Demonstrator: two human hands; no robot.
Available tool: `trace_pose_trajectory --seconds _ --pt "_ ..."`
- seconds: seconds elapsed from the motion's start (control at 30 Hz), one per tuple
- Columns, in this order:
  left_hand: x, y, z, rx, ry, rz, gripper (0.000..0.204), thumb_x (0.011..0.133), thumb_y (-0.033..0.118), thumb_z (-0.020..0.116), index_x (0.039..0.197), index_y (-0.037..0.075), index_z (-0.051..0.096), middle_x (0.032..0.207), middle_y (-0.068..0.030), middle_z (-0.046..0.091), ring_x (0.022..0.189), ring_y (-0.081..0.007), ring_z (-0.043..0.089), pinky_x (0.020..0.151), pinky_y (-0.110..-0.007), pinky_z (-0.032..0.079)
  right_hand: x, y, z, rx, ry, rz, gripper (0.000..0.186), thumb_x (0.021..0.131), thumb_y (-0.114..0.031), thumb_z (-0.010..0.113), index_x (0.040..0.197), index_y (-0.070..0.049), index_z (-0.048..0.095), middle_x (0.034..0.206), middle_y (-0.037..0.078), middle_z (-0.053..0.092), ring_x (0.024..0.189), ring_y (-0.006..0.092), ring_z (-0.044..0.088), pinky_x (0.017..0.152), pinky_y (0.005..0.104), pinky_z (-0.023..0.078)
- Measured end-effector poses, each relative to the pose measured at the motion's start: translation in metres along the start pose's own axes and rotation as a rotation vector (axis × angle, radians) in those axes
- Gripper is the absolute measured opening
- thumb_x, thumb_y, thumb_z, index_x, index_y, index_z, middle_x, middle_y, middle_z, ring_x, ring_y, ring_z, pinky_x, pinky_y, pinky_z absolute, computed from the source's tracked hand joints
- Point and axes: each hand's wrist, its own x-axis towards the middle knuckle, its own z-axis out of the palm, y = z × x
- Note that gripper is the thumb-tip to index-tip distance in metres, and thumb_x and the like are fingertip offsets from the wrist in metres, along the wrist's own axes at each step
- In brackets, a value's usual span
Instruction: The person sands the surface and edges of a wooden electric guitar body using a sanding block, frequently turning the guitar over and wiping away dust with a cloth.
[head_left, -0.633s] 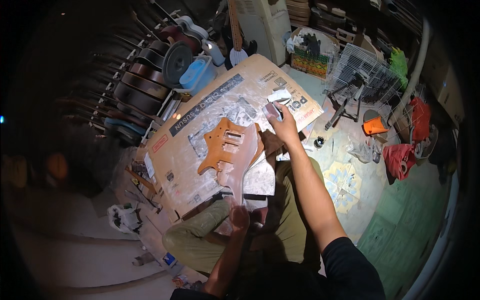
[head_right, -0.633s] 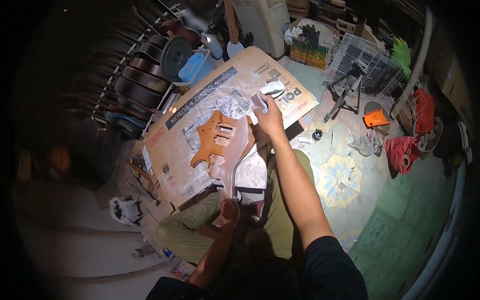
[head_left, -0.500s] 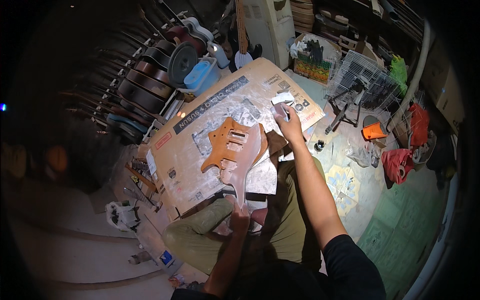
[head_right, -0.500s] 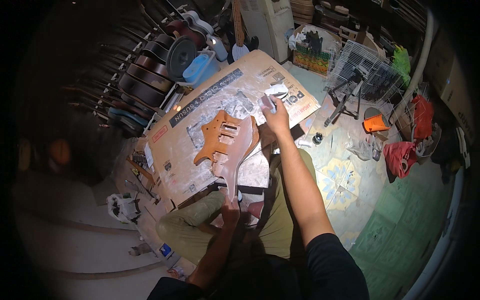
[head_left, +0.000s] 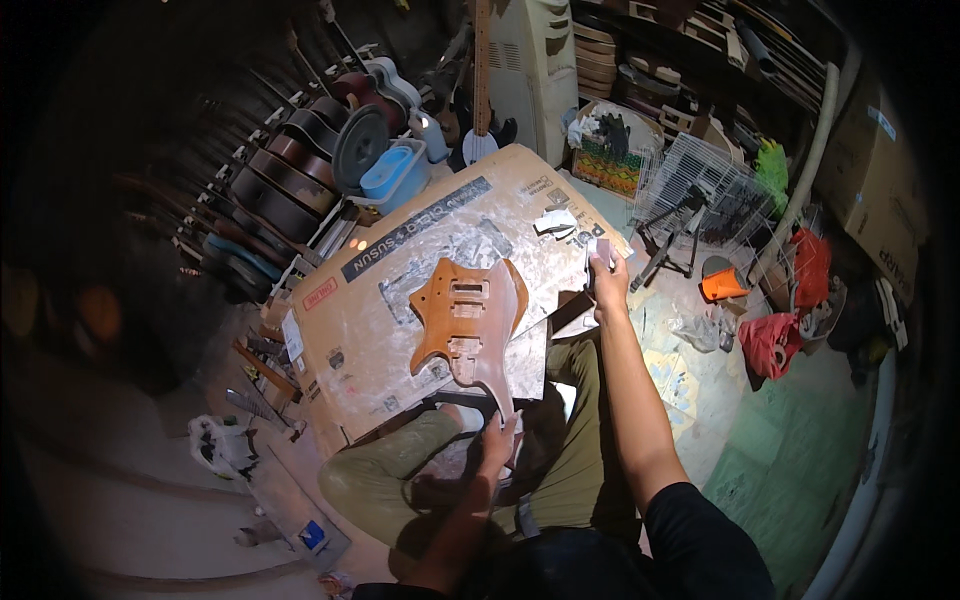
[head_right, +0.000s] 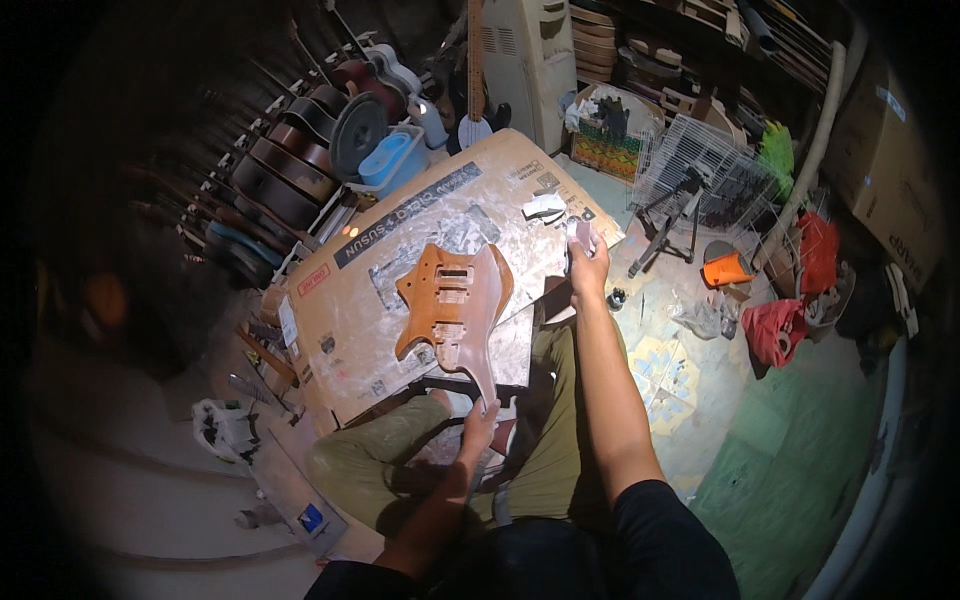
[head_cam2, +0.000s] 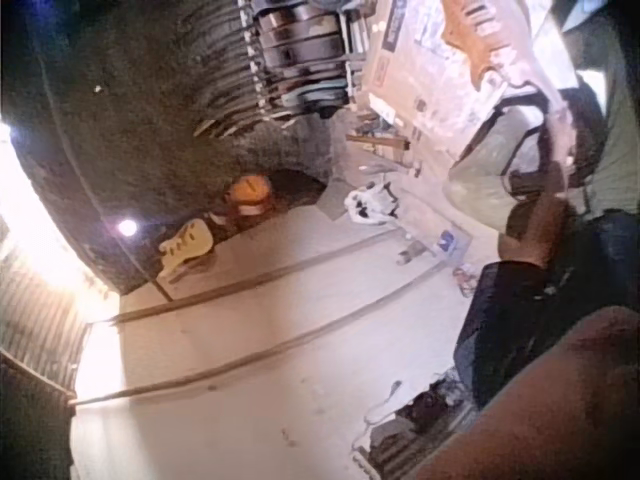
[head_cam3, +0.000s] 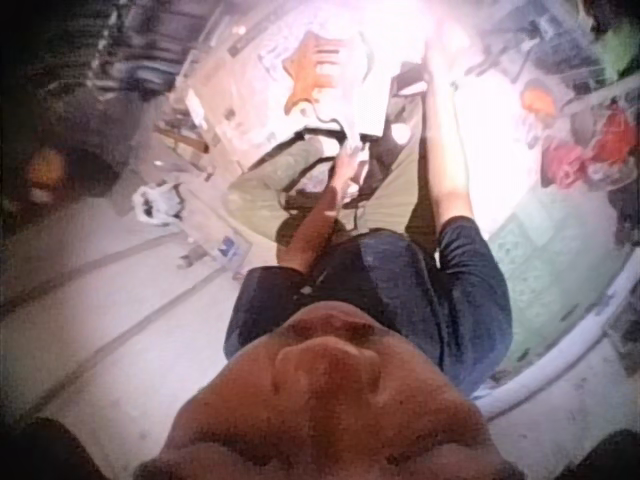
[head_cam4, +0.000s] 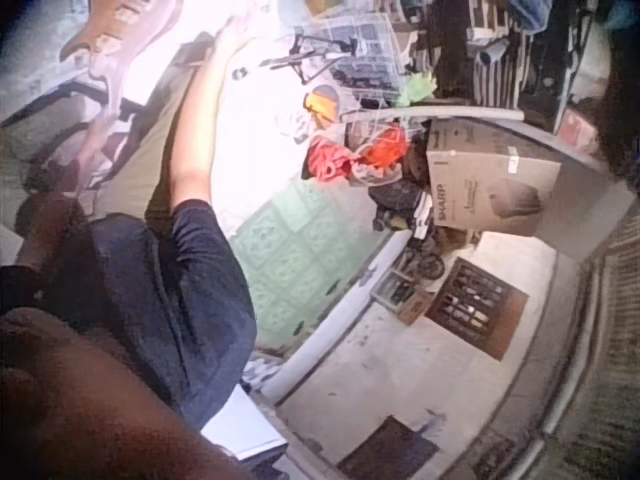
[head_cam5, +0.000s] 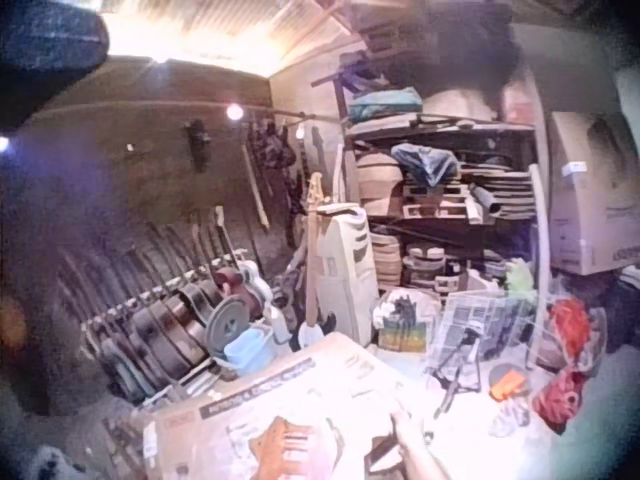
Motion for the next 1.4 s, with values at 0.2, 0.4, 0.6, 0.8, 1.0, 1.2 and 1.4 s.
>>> trace_pose_trajectory --seconds 0.2,0.4,0.6,0.8,1.0,1.2,1.4 --pt "0.014 -0.039 -0.016 -0.388 -0.156 -0.273 0.063 0.099 0.042 0.070 0.135 -0.007 0.055 0.111 -0.0152 0.070 0.089 -0.0199 0.066 0.081 -0.035 0.055 0.000 0.007 0.001 -0.062 -0.032 0.051 0.063 0.092 -0.015 0.074 0.148 0.000 0.049 0.142 0.018 0.057 0.124 0.0265 0.058 0.105 0.0361 0.046" --pt "0.016 -0.038 -0.061 -0.274 -0.378 -0.478 0.101 0.093 0.051 0.074 0.157 -0.011 0.026 0.138 -0.0248 0.058 0.115 -0.0248 0.064 0.086 -0.037 0.056 -0.006 0.003 -0.003 -0.140 -0.055 -0.010 0.047 0.093 -0.019 0.074 0.135 -0.003 0.059 0.104 0.006 0.070 0.085 0.0148 0.066 0.072 0.0309 0.054" --pt "0.013 -0.009 -0.058 -0.260 -0.373 -0.525 0.092 0.094 0.049 0.073 0.155 -0.006 0.032 0.138 -0.0231 0.060 0.115 -0.0267 0.065 0.089 -0.039 0.056 0.006 0.004 -0.001 -0.128 -0.086 0.073 0.032 0.094 -0.017 0.070 0.124 -0.012 0.060 0.080 0.000 0.064 0.060 0.0118 0.060 0.046 0.0291 0.045" --pt "0.008 -0.045 -0.066 0.021 -0.316 -0.389 0.093 0.095 0.056 0.067 0.153 -0.008 0.033 0.132 -0.0259 0.064 0.112 -0.0277 0.068 0.090 -0.038 0.055 0.002 0.011 0.016 -0.183 -0.163 0.112 0.046 0.091 -0.011 0.067 0.136 -0.009 0.059 0.088 0.004 0.069 0.062 0.0113 0.061 0.051 0.0270 0.047" --pt "0.007 -0.005 -0.053 0.190 -0.593 -0.443 0.081 0.094 0.058 0.066 0.139 -0.007 0.048 0.113 -0.0238 0.071 0.096 -0.0325 0.071 0.081 -0.044 0.055 -0.015 0.034 0.009 -0.810 -0.392 -0.555 0.049 0.091 -0.011 0.071 0.137 0.002 0.058 0.123 0.022 0.068 0.114 0.0297 0.065 0.099 0.0387 0.051" --pt "0.005 0.037 -0.045 0.506 -0.595 -0.237 0.055 0.095 0.049 0.064 0.104 -0.005 0.073 0.108 -0.0271 0.073 0.101 -0.0402 0.072 0.088 -0.051 0.055 -0.046 0.067 0.056 -1.016 -0.637 -0.518 0.048 0.090 -0.008 0.072 0.135 0.000 0.059 0.125 0.025 0.068 0.119 0.0378 0.065 0.103 0.0414 0.050" --pt "0.092 0.136 -0.126 0.588 -0.100 0.019 0.058 0.085 0.042 0.077 0.132 0.009 0.064 0.143 -0.0245 0.053 0.133 -0.0434 0.051 0.106 -0.053 0.046 -0.028 0.086 0.091 -1.057 -0.577 -0.777 0.045 0.087 -0.009 0.072 0.131 -0.006 0.062 0.111 0.022 0.067 0.103 0.0410 0.062 0.095 0.0478 0.048"
